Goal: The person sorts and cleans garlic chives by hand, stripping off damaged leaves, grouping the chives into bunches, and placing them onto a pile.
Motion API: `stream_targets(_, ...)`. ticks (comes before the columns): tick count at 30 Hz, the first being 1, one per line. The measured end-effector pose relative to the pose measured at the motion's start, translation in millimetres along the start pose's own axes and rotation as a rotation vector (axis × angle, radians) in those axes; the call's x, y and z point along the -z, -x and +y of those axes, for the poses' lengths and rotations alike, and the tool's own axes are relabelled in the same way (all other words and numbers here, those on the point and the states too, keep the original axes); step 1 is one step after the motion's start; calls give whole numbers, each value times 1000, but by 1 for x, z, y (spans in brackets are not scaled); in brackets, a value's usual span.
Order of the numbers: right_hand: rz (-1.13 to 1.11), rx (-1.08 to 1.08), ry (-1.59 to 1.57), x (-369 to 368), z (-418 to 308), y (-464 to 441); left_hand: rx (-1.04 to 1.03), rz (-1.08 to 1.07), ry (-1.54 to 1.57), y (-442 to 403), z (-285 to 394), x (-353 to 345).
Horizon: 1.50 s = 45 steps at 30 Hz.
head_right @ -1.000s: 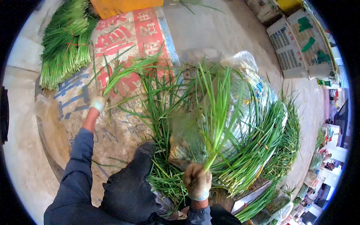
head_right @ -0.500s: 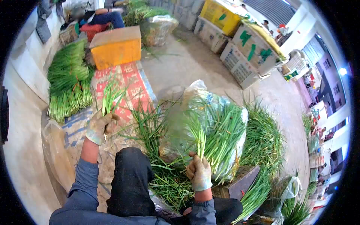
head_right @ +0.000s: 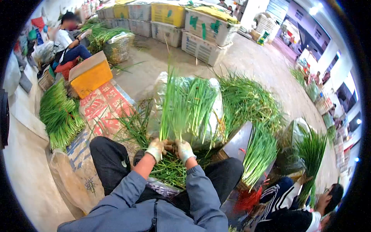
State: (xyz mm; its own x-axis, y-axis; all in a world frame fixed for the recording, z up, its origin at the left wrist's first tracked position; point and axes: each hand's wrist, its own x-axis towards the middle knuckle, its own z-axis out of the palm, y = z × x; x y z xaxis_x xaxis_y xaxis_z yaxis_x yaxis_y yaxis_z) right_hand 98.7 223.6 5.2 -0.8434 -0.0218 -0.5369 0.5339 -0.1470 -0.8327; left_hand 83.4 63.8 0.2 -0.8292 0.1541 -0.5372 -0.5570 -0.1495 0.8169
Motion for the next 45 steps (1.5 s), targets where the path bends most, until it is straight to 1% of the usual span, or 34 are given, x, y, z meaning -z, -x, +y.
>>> stream_targets(2, 100, 57, 193, 11, 36, -7, 13, -24, 70, -7, -43, -6)
stream_targets(3, 80, 104, 320, 6, 20, 19, 89, 2, 54, -49, -96, 5)
stream_targets(4, 38, 126, 353, 9, 32, 13, 128, -56, 281, -28, -88, -1)
stream_targets(6, 22, 164, 155, 1, 51, 12, 81, -125, 450, -15, -87, -8)
stream_targets(7, 98, 289, 679, 4, 58, 0, 33, -105, 398, -11, -85, -10)
stream_targets(8, 123, 416, 838, 6, 71, -4, 33, -104, 388, -10, -81, -12)
stream_targets(10, -27, 524, 1005, 9, 62, 11, 199, -242, 555, -6, -69, -15)
stream_targets(12, -292, 365, 1022, 8, 42, 26, 194, -352, 562, 0, -61, -10)
stream_targets(13, -351, 125, 1093, 7, 16, 47, 110, -363, 424, -5, -64, -2)
stream_targets(14, -363, 240, 1190, 17, 16, 52, 24, -373, 288, -9, -65, 3)
stream_targets(15, -294, 202, 1209, 25, 1, 59, 65, -285, 365, 2, -54, -1)
stream_targets(16, -230, 162, 1227, 30, -17, 62, 117, -247, 307, 13, -40, 4)
stream_targets(17, -66, 177, 1109, 35, -26, 58, 85, -239, 293, 10, -41, 12)
stream_targets(18, 66, 243, 999, 33, -35, 56, 54, -231, 276, 7, -43, 18)
stream_targets(20, 164, 500, 879, 22, -24, 31, 35, -229, 289, 19, -33, 18)
stream_targets(21, 48, 482, 727, 14, -22, 24, 16, -250, 254, 20, -32, 20)
stream_targets(22, 12, 410, 658, 3, -18, 19, -6, -269, 221, 20, -30, 22)
stream_targets(24, -160, 250, 839, 1, -27, 10, -40, -312, 190, 25, -21, 27)
stream_targets(25, -128, 400, 798, 5, -26, 15, -25, -311, 161, 29, -15, 31)
stream_targets(26, -18, 479, 834, 12, -28, 17, -5, -308, 137, 31, -10, 34)
stream_targets(28, 201, 521, 556, 52, -15, -9, -123, -366, 89, 22, -18, 42)
stream_targets(29, 265, 507, 493, 54, -35, 11, -146, -389, 35, 19, -19, 42)
stream_targets(30, 280, 551, 475, 60, -46, 23, -166, -416, -18, 16, -20, 42)
stream_targets(32, 279, 503, 260, 72, -58, 36, -44, -334, 24, 14, -18, 38)
stream_targets(33, 282, 484, 124, 70, -66, 46, -64, -332, 84, 16, -15, 36)
stream_targets(34, 307, 497, 166, 70, -69, 53, -62, -338, 85, 14, -15, 35)
stream_targets(36, 288, 524, 439, 70, -55, 52, -137, -310, 31, 13, -14, 31)
stream_targets(37, 191, 321, 652, 62, -52, 57, -109, -309, 73, 14, -12, 28)
stream_targets(38, -27, 572, 1055, 54, -48, 65, -110, -320, 73, 12, -10, 25)
stream_targets(40, -262, 391, 1208, 39, -34, 68, -122, -297, 49, 7, -13, 23)
stream_targets(42, 81, 544, 934, 17, -29, 59, -171, -284, 115, -1, -25, 21)
stream_targets(43, 167, 552, 871, 1, -39, 61, -172, -250, 102, -1, -29, 18)
stream_targets(44, 238, 666, 910, -8, -33, 53, -175, -219, 83, -1, -31, 17)
stream_targets(45, 284, 686, 1011, -18, -32, 49, -179, -254, 107, 1, -30, 17)
